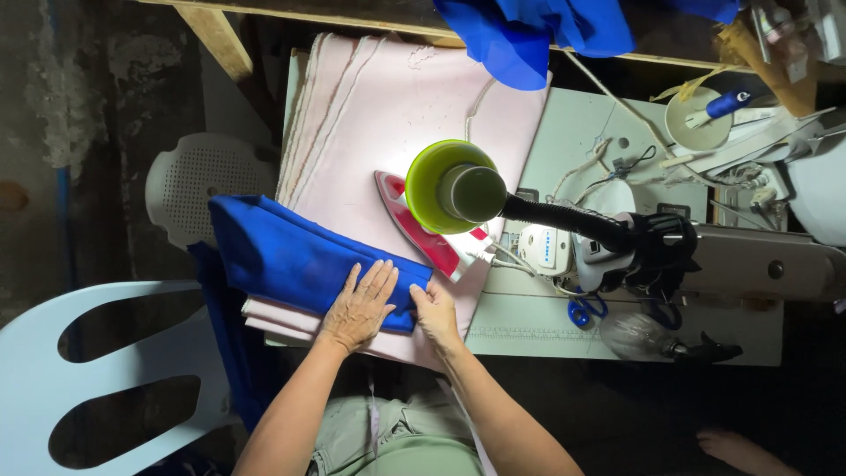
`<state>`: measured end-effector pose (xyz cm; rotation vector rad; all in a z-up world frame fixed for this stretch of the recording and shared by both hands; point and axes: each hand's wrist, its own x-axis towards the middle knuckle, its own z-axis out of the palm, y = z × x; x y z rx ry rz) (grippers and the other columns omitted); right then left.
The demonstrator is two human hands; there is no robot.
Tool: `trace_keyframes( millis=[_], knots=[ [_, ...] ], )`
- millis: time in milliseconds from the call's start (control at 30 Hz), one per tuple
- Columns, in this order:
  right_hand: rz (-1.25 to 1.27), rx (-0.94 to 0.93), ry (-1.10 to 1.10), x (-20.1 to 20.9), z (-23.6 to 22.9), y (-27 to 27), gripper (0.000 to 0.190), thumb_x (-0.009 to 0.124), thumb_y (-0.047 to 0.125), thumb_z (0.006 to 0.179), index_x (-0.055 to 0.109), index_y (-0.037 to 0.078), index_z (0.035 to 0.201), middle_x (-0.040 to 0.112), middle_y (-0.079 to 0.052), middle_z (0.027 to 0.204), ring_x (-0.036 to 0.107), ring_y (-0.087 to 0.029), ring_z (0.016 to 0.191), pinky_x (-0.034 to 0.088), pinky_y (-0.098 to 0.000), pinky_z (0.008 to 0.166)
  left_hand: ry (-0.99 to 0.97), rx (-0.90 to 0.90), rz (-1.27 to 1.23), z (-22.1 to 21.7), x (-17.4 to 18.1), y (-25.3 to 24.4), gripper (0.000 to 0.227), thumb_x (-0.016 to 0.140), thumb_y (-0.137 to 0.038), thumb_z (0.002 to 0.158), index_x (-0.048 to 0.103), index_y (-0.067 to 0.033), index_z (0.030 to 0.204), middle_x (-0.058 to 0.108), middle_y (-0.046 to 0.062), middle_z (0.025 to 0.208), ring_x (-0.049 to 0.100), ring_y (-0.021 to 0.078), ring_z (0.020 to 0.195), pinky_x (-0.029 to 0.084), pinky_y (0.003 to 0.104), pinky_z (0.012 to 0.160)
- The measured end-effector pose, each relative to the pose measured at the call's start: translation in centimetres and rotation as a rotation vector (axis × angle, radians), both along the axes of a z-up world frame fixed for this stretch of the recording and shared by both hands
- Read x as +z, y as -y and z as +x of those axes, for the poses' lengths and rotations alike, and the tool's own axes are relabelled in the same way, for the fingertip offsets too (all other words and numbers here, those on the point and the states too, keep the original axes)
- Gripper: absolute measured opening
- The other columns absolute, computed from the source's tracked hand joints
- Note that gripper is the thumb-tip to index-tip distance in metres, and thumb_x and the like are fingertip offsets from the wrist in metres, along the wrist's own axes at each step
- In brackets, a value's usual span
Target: A person is using a hand iron to press and smooth blue fabric pieces on a workbench.
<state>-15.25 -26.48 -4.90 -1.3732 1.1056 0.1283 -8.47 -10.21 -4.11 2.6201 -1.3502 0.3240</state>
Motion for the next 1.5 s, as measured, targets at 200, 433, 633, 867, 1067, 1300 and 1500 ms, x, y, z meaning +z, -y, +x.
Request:
trace_keyframes(
  millis=[200,433,633,867,1067,1300,1500],
  knots=[
    [0.24,0.113,0.01,5.8,0.8,1.3,0.058,0.057,0.019,0.101,0.041,0.026,0.156,0.073,-0.01,0.099,0.074,-0.019,0.066,0.064,-0.0251,0.046,-0.112,-0.011,0.015,-0.1,0.2,0.1,0.074,0.049,-0.045,0.095,0.033,-0.0137,0.16,0.03,0.012,0.167,0.028,0.0301,0.154,0.017,0.057,0.127],
    [0.044,0.213,0.061,4.9,-0.3,0.1,0.063,0.072,0.023,0.093,0.04,0.021,0.147,0.069,-0.005,0.08,0.067,-0.013,0.071,0.059,-0.0243,0.059,-0.122,-0.019,0.041,0.0,-0.1,0.3,0.075,0.047,-0.047,0.094,0.029,-0.0212,0.162,0.028,0.011,0.168,0.026,0.0313,0.155,0.018,0.059,0.126],
    [-0.23,0.163,-0.17,5.0,0.0,0.6,0.023,0.068,0.036,0.093,0.072,0.02,0.109,0.075,0.003,0.074,0.07,-0.014,0.07,0.057,-0.03,0.066,-0.139,-0.027,0.032,0.0,-0.2,0.7,0.075,0.05,-0.049,0.093,0.032,-0.0223,0.161,0.031,0.011,0.166,0.03,0.0311,0.153,0.022,0.058,0.124],
    [-0.236,0.188,-0.033,3.3,-2.5,-0.1,0.038,0.074,0.034,0.09,0.068,0.012,0.121,0.079,-0.005,0.094,0.071,-0.016,0.086,0.056,-0.0344,0.08,-0.169,-0.015,0.046,4.4,1.1,3.1,0.064,0.075,-0.041,0.083,0.053,-0.0184,0.139,0.056,0.007,0.139,0.047,0.0249,0.138,0.032,0.053,0.116],
    [-0.139,0.146,-0.008,9.0,-4.9,-2.2,0.075,0.08,0.038,0.077,0.051,0.009,0.14,0.064,-0.011,0.132,0.061,-0.016,0.122,0.045,-0.0302,0.109,-0.52,-0.079,0.149,7.4,4.3,2.8,0.023,0.081,-0.024,0.077,0.068,-0.0129,0.091,0.067,0.008,0.093,0.067,0.0335,0.092,0.056,0.049,0.08],
    [0.027,0.526,0.338,10.3,-0.8,-5.8,0.107,0.084,0.05,0.07,0.029,0.012,0.153,0.039,-0.014,0.158,0.043,-0.03,0.146,0.046,-0.0456,0.106,-0.769,0.233,-0.059,8.0,26.8,-1.2,0.034,0.07,-0.047,0.092,0.055,-0.0171,0.086,0.069,0.002,0.082,0.068,0.0334,0.078,0.048,0.048,0.063],
    [-0.024,0.581,0.859,17.9,4.3,-6.5,0.044,0.076,0.04,0.088,0.066,0.004,0.112,0.071,-0.007,0.106,0.065,-0.019,0.101,0.052,-0.0344,0.095,-1.06,0.409,-0.76,8.7,41.4,-3.8,0.026,0.073,-0.026,0.087,0.072,-0.009,0.107,0.075,0.0,0.09,0.066,0.0074,0.081,0.063,0.029,0.069]
  ],
)
